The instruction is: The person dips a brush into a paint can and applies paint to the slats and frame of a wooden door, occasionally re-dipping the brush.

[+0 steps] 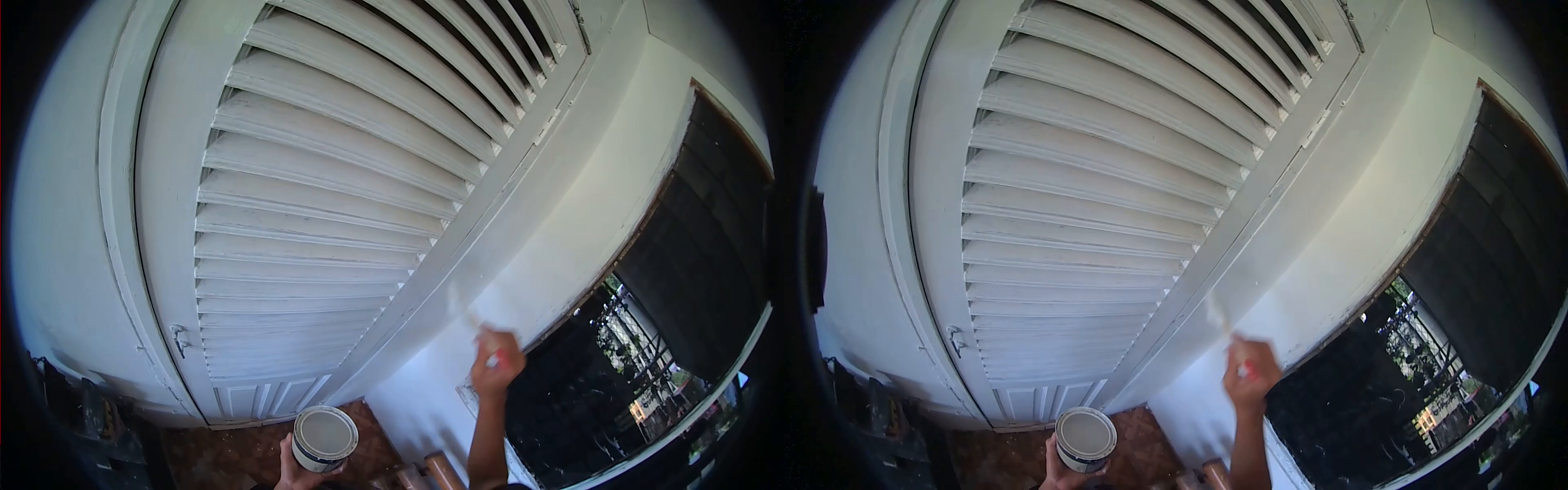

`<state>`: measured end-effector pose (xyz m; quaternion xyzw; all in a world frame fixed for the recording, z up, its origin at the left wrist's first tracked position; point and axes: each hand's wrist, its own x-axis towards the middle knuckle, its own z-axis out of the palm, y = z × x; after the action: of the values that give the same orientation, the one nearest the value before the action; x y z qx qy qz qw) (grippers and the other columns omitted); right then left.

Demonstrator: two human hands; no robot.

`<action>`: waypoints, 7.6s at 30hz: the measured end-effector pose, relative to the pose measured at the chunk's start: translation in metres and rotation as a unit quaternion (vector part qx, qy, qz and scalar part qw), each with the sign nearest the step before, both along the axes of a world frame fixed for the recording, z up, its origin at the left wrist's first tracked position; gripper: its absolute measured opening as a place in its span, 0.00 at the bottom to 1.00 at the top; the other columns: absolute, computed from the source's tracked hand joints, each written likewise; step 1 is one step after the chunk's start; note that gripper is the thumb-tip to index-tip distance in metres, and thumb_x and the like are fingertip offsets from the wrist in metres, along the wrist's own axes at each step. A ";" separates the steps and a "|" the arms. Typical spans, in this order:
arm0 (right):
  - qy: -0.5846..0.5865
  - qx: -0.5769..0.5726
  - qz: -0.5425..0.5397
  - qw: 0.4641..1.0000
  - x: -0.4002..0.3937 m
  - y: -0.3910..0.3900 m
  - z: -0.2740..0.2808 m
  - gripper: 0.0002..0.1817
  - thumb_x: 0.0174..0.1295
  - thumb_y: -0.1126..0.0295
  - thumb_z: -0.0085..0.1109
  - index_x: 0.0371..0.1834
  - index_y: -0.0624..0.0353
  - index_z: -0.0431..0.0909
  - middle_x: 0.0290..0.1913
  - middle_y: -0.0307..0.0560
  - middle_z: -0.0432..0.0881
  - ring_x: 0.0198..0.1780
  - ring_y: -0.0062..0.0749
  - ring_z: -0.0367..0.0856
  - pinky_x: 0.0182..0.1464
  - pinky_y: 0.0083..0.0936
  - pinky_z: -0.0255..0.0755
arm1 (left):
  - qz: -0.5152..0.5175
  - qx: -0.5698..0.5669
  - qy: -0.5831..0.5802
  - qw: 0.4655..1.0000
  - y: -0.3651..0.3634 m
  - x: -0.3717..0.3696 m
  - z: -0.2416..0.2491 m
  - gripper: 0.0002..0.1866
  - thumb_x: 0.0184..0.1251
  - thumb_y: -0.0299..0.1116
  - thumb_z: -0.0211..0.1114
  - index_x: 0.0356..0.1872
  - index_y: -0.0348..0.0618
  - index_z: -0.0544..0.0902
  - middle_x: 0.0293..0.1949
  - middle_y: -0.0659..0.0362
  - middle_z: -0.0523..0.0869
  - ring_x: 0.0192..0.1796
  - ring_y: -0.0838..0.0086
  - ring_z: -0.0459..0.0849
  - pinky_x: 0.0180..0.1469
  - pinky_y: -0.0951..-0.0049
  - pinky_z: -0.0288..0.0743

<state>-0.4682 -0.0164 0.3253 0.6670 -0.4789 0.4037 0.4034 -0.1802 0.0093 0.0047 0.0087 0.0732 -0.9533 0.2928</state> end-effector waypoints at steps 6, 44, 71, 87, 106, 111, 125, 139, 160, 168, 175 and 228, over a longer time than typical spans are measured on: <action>0.146 -0.250 0.039 0.956 0.011 -0.079 0.165 0.08 0.75 0.74 0.61 0.49 0.69 0.83 0.38 0.54 0.89 0.38 0.42 0.88 0.43 0.34 0.82 | 0.005 -0.084 -0.040 0.996 -0.019 0.008 0.010 0.45 0.65 0.71 0.57 0.79 0.59 0.66 0.76 0.51 0.70 0.75 0.47 0.72 0.64 0.33 0.72; 0.216 -0.312 0.128 0.916 -0.024 -0.222 0.326 0.23 0.50 0.83 0.76 0.51 0.53 0.90 0.37 0.44 0.90 0.36 0.37 0.87 0.39 0.31 0.79 | -0.043 -0.022 -0.018 0.999 -0.068 -0.015 -0.024 0.42 0.65 0.71 0.59 0.76 0.59 0.72 0.75 0.53 0.75 0.74 0.49 0.73 0.68 0.32 0.71; 0.388 -0.138 -0.299 0.861 0.011 -0.199 0.427 0.26 0.73 0.44 0.60 0.36 0.59 0.87 0.24 0.53 0.83 0.28 0.50 0.82 0.34 0.42 0.74 | -0.035 0.098 -0.030 0.994 -0.102 -0.035 -0.011 0.38 0.68 0.66 0.62 0.74 0.58 0.74 0.73 0.55 0.76 0.73 0.53 0.73 0.68 0.32 0.71; 0.276 -0.105 -0.269 0.917 0.013 -0.195 0.405 0.19 0.71 0.49 0.64 0.42 0.54 0.89 0.26 0.45 0.86 0.29 0.47 0.84 0.34 0.40 0.75 | -0.001 0.086 0.013 0.996 -0.108 -0.016 -0.023 0.39 0.67 0.64 0.61 0.74 0.54 0.73 0.73 0.51 0.76 0.73 0.50 0.72 0.68 0.33 0.70; 0.373 -0.243 -0.011 0.895 -0.008 -0.158 0.348 0.09 0.57 0.75 0.77 0.41 0.57 0.90 0.30 0.40 0.87 0.29 0.30 0.80 0.29 0.25 0.72 | -0.003 0.077 -0.041 0.996 -0.116 -0.005 -0.021 0.44 0.65 0.70 0.62 0.76 0.55 0.71 0.73 0.49 0.76 0.72 0.46 0.74 0.67 0.32 0.72; 0.344 -0.261 -0.032 0.901 -0.019 -0.192 0.357 0.09 0.59 0.70 0.77 0.43 0.50 0.91 0.27 0.36 0.84 0.28 0.27 0.79 0.26 0.24 0.69 | 0.000 0.074 -0.045 0.996 -0.115 -0.015 -0.026 0.41 0.67 0.69 0.61 0.74 0.54 0.73 0.72 0.49 0.77 0.70 0.47 0.76 0.65 0.34 0.74; 0.212 -0.108 -0.230 0.944 0.006 -0.178 0.400 0.26 0.71 0.43 0.61 0.35 0.58 0.89 0.24 0.47 0.85 0.30 0.46 0.85 0.38 0.39 0.77 | -0.048 0.100 -0.070 0.991 -0.120 -0.030 -0.024 0.45 0.64 0.72 0.60 0.76 0.56 0.71 0.74 0.50 0.75 0.73 0.47 0.73 0.67 0.33 0.73; 0.165 -0.033 -0.222 0.961 0.001 -0.136 0.440 0.29 0.70 0.41 0.61 0.38 0.61 0.90 0.31 0.50 0.88 0.32 0.39 0.84 0.41 0.35 0.75 | -0.019 0.049 -0.041 0.998 -0.102 -0.001 -0.031 0.41 0.66 0.69 0.59 0.75 0.58 0.73 0.73 0.52 0.76 0.72 0.50 0.74 0.67 0.33 0.72; 0.214 -0.229 -0.076 0.946 -0.023 -0.166 0.356 0.09 0.68 0.57 0.70 0.38 0.47 0.92 0.23 0.37 0.78 0.25 0.30 0.79 0.29 0.28 0.71 | -0.025 0.099 -0.091 0.991 -0.088 -0.003 -0.024 0.39 0.67 0.68 0.58 0.72 0.57 0.75 0.71 0.50 0.78 0.70 0.47 0.76 0.63 0.36 0.74; 0.150 -0.224 0.027 0.962 -0.045 -0.145 0.324 0.05 0.67 0.70 0.70 0.38 0.59 0.89 0.32 0.42 0.88 0.27 0.32 0.82 0.30 0.26 0.75 | 0.023 -0.007 -0.064 0.998 -0.090 -0.014 -0.032 0.44 0.63 0.72 0.60 0.75 0.58 0.73 0.74 0.51 0.76 0.73 0.49 0.73 0.65 0.36 0.73; 0.387 -0.268 0.058 0.880 -0.018 -0.152 0.295 0.20 0.45 0.73 0.83 0.45 0.56 0.90 0.27 0.39 0.83 0.28 0.31 0.81 0.27 0.24 0.73 | 0.006 0.044 -0.061 0.997 -0.092 -0.020 -0.028 0.46 0.62 0.73 0.60 0.76 0.58 0.71 0.75 0.51 0.75 0.75 0.48 0.72 0.67 0.34 0.72; 0.094 -0.105 -0.096 0.985 -0.001 -0.098 0.317 0.09 0.69 0.67 0.68 0.36 0.63 0.88 0.23 0.48 0.82 0.18 0.32 0.74 0.25 0.26 0.68 | -0.060 0.129 -0.084 0.986 -0.115 0.009 -0.021 0.43 0.64 0.71 0.60 0.75 0.58 0.72 0.74 0.50 0.75 0.74 0.46 0.71 0.68 0.33 0.71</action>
<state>-0.4697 -0.1145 0.6418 0.6073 -0.4552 0.3466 0.5512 -0.1712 -0.1061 -0.0160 0.1308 0.1697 -0.9477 0.2366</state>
